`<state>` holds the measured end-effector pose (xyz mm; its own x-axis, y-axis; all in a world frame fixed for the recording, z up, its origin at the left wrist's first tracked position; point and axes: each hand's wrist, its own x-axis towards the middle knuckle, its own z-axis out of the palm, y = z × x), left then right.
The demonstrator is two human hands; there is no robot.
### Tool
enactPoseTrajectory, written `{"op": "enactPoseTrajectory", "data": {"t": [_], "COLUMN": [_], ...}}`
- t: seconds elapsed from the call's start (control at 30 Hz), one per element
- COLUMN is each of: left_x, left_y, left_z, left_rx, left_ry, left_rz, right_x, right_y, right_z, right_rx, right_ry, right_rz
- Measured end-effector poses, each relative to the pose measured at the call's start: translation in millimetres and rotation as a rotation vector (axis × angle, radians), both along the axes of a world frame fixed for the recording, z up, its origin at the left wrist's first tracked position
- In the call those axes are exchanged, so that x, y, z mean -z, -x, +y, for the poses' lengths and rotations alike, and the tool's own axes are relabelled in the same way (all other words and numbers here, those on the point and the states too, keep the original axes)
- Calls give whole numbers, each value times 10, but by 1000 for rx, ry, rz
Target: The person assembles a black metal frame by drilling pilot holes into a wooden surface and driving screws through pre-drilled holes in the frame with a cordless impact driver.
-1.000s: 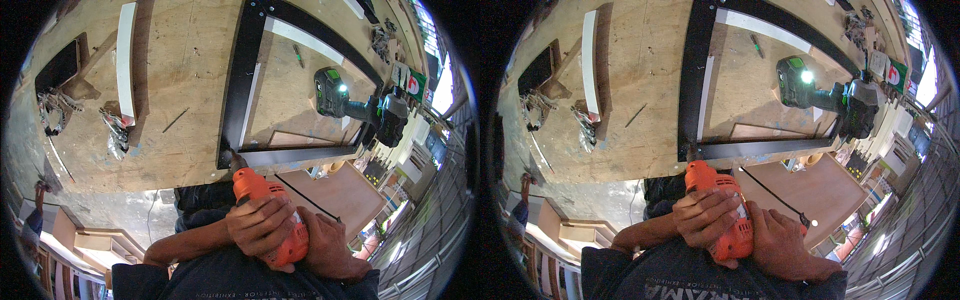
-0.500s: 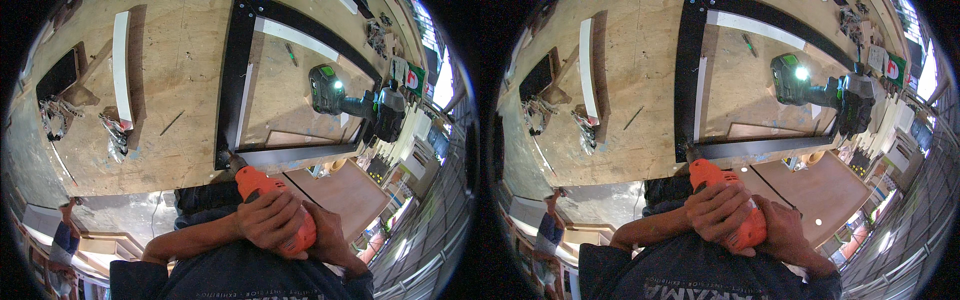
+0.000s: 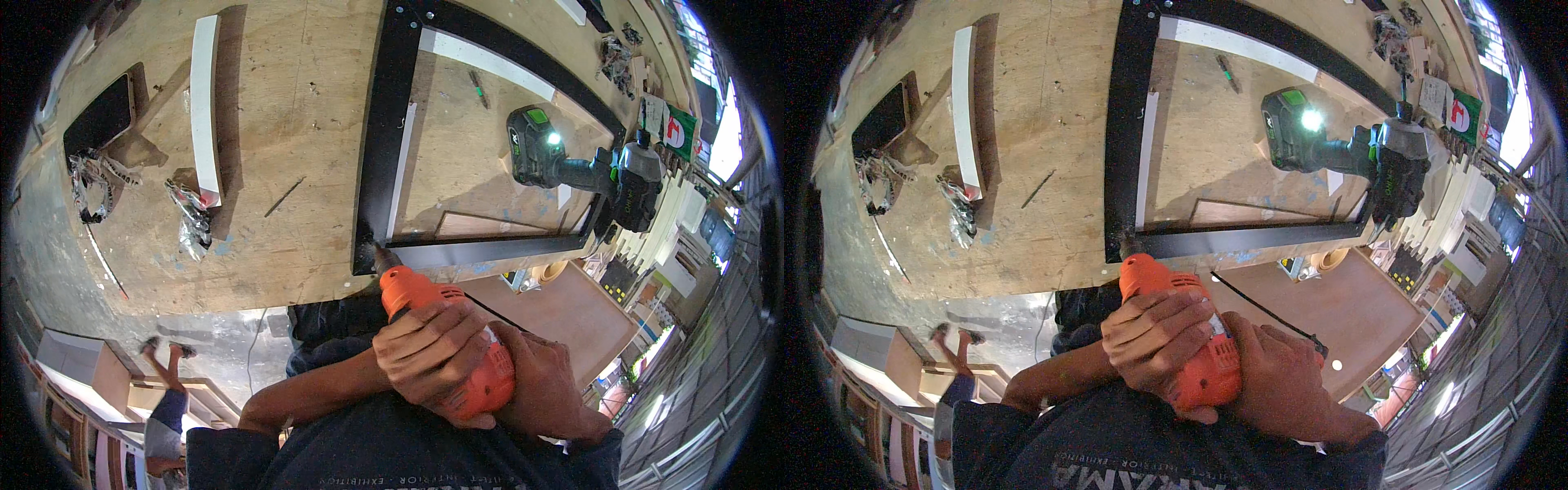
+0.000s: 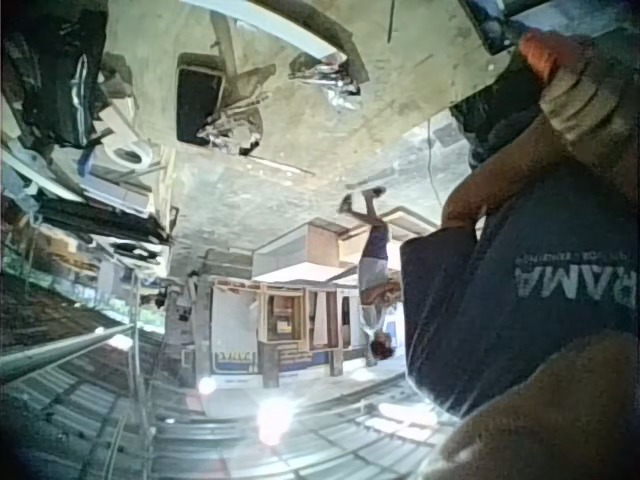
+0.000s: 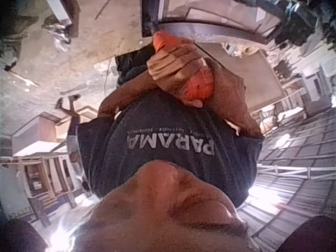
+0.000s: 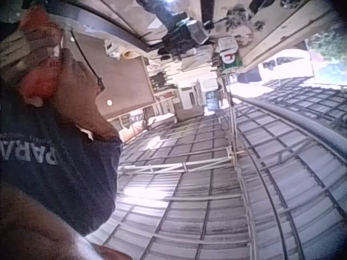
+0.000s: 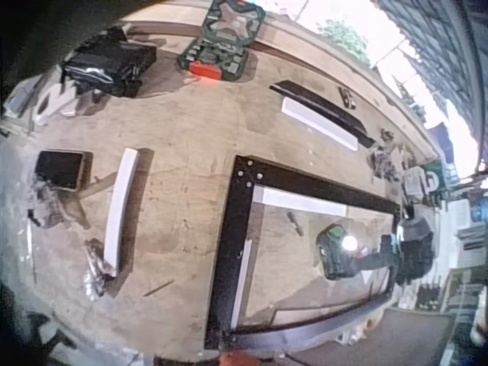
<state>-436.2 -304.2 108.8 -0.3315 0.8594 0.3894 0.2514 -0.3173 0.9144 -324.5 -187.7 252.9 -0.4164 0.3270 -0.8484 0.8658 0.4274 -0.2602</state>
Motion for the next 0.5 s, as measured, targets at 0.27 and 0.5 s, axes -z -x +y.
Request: {"op": "enactPoseTrajectory", "data": {"t": [0.27,0.5], "left_x": [48,66], "left_y": [-55,48], "left_z": [-136,-325], "left_rx": [132,140], "left_ry": [-51,-7], "left_rz": [119,65], "right_x": [92,32], "right_y": [-327,-114], "right_z": [-286,-246], "right_rx": [73,-138], "right_ry": [-49,-98], "right_rz": [96,70]}}
